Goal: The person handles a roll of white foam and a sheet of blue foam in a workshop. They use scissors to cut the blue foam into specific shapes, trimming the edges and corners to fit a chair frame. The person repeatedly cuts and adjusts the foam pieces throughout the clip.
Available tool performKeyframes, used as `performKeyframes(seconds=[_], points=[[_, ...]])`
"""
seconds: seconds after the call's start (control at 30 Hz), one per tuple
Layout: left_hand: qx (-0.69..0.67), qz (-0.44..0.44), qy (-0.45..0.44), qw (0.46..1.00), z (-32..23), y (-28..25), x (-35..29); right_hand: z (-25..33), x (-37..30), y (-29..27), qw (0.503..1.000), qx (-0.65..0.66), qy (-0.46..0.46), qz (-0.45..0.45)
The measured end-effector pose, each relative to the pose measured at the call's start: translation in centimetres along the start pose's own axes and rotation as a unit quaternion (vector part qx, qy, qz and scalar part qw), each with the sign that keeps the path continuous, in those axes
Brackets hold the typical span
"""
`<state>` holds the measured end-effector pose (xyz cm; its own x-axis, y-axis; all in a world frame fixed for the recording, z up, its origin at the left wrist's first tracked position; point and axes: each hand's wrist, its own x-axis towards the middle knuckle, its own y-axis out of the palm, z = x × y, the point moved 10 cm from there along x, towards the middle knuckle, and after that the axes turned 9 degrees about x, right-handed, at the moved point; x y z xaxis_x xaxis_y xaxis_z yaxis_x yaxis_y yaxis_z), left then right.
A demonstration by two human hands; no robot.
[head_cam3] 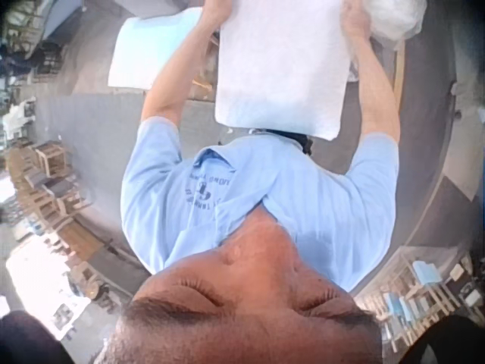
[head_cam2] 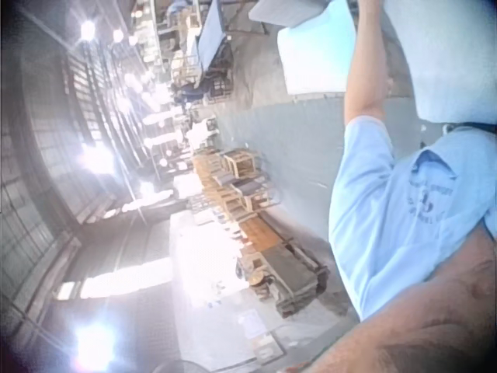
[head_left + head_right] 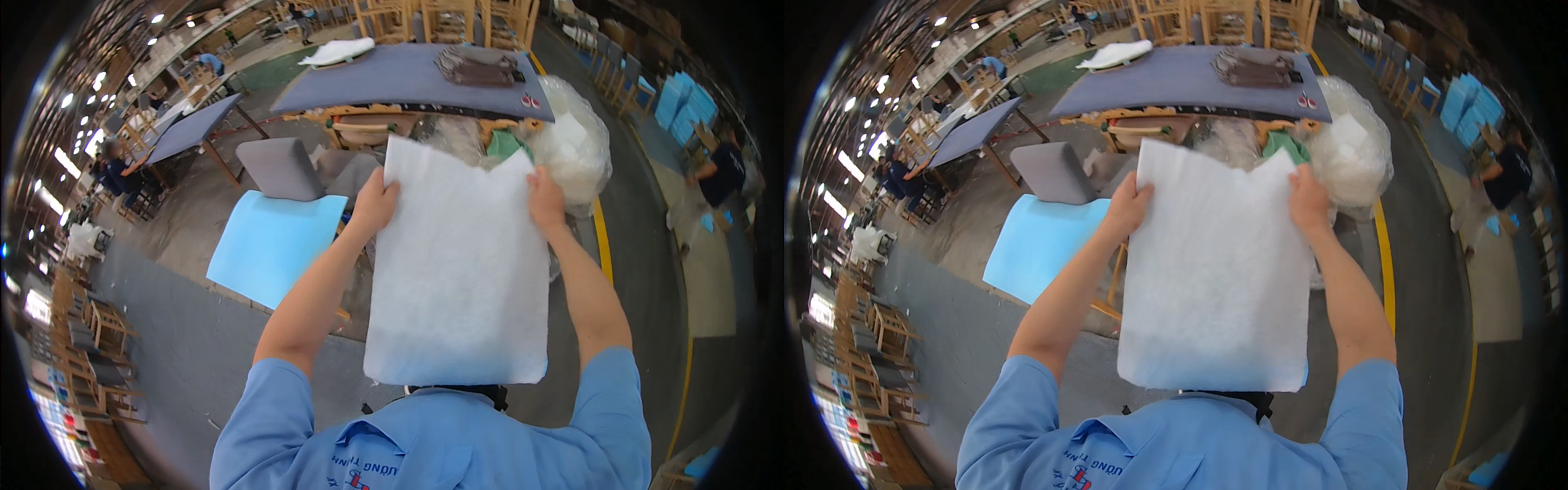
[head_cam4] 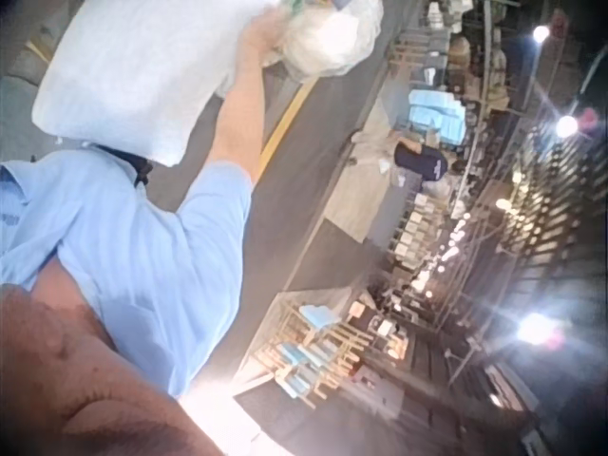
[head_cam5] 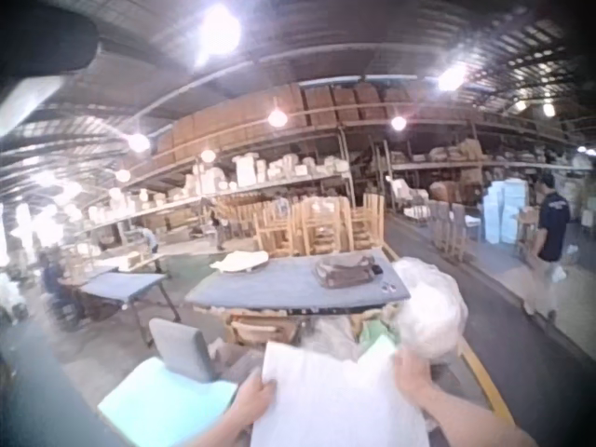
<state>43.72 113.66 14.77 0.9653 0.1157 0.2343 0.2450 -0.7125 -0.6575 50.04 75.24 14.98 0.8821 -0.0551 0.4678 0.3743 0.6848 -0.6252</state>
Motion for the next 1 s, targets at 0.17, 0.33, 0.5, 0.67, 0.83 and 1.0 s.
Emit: performKeyframes(seconds=[0.17, 0.33, 0.5, 0.67, 0.83, 1.0], points=[[0.122, 0.152, -0.087, 0.977, 14.6, 12.5, -5.2, -10.0, -9.0, 12.3, 0.975, -0.057, 0.071, 0.202], [0.120, 0.292, -0.207, 0.926, 21.0, 20.5, -16.2, -15.4, -19.6, 16.1, 0.912, -0.093, 0.186, 0.353], [-0.074, 0.200, -0.250, 0.944, 18.3, 18.7, -13.4, -14.4, -13.6, 10.0, 0.974, -0.040, 0.130, 0.183], [-0.241, 0.074, -0.149, 0.956, 6.1, 8.9, -3.5, -6.5, -3.4, 0.4, 0.999, -0.024, 0.045, -0.017], [-0.326, 0.034, 0.074, 0.942, -10.5, -2.9, -0.6, 3.4, 0.1, -12.8, 0.976, 0.041, -0.045, -0.207], [-0.390, 0.056, 0.195, 0.898, -19.6, -10.5, -6.5, 7.9, -1.5, -21.8, 0.951, 0.111, -0.123, -0.261]])
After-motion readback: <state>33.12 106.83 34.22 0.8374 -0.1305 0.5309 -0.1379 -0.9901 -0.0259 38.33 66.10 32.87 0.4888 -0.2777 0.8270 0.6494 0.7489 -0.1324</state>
